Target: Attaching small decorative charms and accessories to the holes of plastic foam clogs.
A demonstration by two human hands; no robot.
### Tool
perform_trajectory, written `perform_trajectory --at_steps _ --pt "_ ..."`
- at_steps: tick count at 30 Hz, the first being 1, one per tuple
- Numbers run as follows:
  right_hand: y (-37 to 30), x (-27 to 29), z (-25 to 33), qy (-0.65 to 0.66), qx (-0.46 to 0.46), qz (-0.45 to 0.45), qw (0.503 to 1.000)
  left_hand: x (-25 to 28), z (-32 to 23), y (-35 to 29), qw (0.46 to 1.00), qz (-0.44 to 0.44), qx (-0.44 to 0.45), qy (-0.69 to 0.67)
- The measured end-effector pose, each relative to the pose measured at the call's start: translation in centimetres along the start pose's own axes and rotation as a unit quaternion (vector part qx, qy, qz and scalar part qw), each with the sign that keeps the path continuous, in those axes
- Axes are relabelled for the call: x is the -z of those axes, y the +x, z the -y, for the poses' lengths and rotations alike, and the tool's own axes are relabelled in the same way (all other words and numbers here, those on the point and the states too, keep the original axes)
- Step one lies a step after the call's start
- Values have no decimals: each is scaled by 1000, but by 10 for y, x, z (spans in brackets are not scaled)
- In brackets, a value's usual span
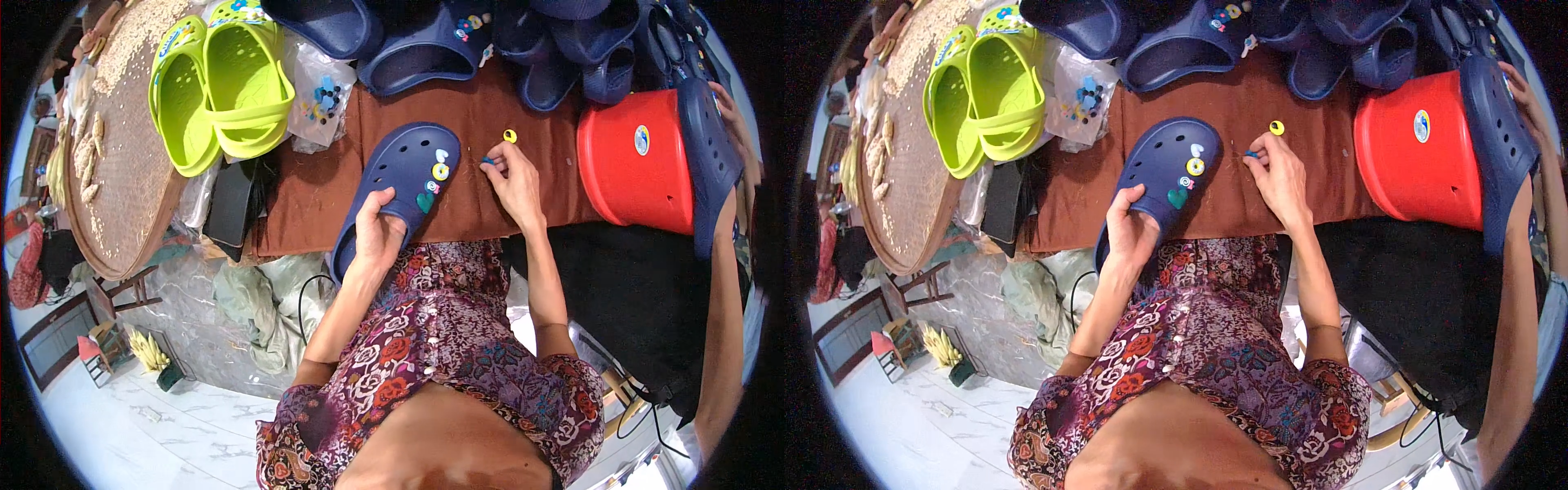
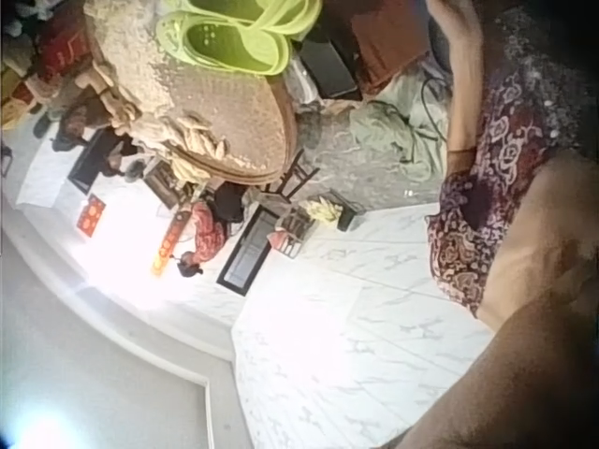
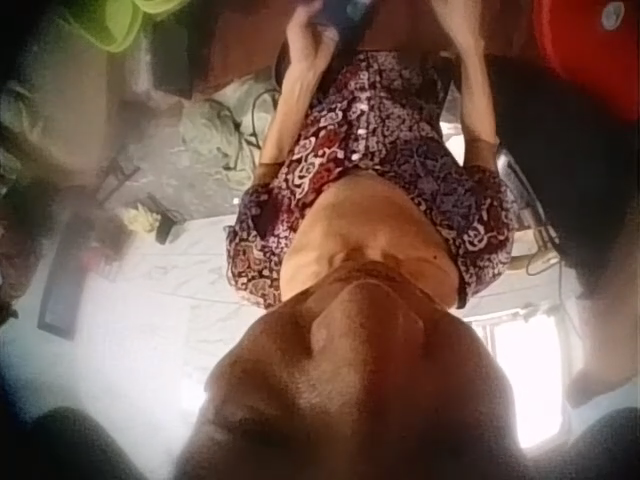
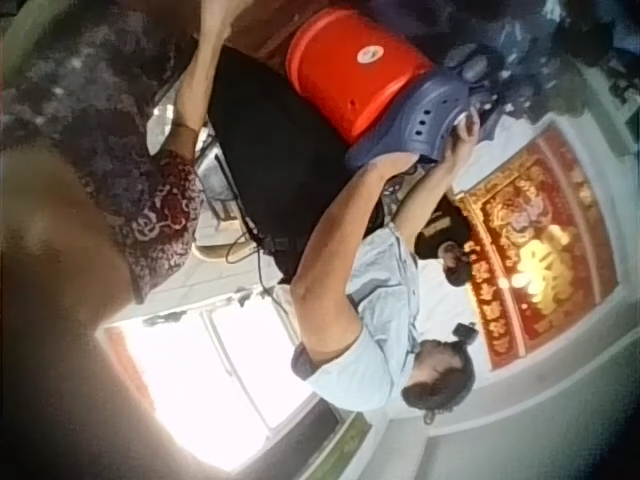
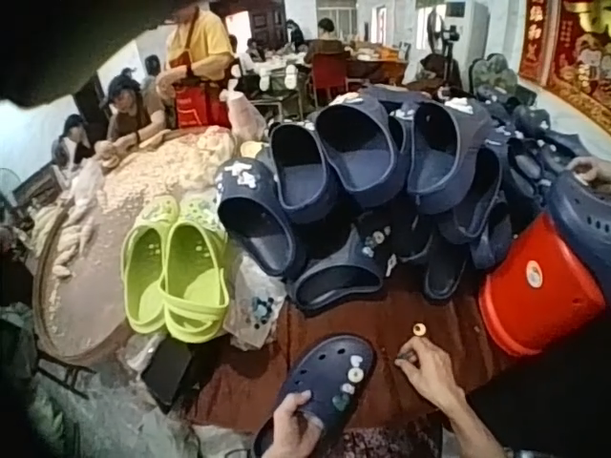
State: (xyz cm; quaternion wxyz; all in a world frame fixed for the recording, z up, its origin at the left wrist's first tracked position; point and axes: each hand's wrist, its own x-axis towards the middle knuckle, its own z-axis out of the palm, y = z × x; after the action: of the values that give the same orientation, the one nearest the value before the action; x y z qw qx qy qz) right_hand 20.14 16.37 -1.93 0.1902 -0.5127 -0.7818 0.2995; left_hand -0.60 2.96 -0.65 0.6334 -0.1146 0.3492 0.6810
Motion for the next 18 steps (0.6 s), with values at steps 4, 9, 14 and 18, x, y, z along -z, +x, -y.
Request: perform_trajectory --at_steps 4,9,14,18 --pt "14 3 19 81 8 -49 995 0 5 -4 1000 -22 -3 13" --pt "23 2 55 108 124 -65 984 -2 8 -9 1000 7 -6 24" --pt "27 -10 57 71 244 -42 966 -2 10 -10 998 13 7 62" --pt "24 -11 57 50 261 -32 963 5 10 -8 998 14 17 57"
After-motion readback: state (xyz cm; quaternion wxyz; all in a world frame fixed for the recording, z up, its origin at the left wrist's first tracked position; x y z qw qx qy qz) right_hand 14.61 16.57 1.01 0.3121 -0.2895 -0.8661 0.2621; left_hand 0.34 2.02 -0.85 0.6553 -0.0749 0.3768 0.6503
